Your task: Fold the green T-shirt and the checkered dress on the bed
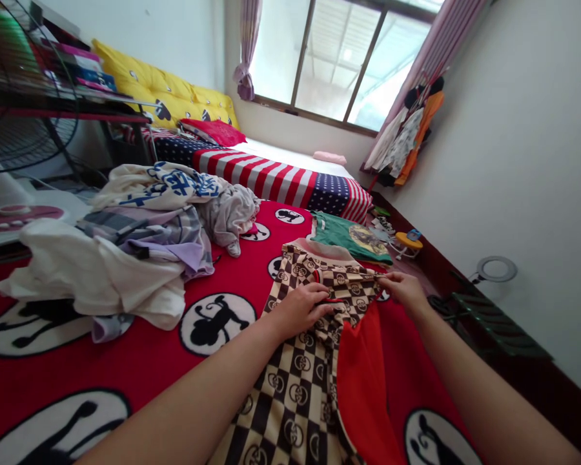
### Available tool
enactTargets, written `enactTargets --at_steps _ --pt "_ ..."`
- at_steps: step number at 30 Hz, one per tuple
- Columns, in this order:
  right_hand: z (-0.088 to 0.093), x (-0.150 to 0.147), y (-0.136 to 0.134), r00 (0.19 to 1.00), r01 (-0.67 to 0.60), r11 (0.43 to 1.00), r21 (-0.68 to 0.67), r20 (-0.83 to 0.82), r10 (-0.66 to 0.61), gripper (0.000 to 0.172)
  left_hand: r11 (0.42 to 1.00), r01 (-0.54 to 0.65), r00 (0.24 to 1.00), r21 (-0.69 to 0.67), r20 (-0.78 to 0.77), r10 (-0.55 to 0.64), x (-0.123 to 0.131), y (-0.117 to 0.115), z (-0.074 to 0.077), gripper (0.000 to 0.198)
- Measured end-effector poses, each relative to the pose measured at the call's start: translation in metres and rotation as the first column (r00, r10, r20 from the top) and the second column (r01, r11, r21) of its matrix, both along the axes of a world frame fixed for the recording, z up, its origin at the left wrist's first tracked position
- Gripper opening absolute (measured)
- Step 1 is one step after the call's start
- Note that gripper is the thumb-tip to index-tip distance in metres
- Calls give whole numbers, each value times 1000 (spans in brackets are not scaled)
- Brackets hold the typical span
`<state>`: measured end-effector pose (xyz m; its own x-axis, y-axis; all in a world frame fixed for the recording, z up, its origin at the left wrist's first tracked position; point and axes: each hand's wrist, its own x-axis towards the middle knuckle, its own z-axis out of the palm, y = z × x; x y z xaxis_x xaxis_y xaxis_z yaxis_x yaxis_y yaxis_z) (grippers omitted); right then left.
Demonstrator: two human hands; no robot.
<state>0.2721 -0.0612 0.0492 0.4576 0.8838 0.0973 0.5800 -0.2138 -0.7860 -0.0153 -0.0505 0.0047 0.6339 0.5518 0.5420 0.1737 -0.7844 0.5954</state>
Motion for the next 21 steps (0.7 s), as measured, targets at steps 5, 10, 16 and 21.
enactTargets --at_steps 5,10,16,21 --pt "-9 -13 22 993 -66 998 22 103 63 38 999 -35 999 8 5 35 -4 -3 4 25" --pt "-7 1 36 948 -28 1000 10 316 23 27 1000 -28 1000 13 4 28 -4 -3 5 24" --pt "-10 7 39 890 -3 997 -83 454 41 9 996 -82 997 24 -6 82 -3 0 3 27" --pt "-19 -7 34 825 59 998 -12 564 -42 15 969 -245 969 14 -21 246 -2 2 -1 21"
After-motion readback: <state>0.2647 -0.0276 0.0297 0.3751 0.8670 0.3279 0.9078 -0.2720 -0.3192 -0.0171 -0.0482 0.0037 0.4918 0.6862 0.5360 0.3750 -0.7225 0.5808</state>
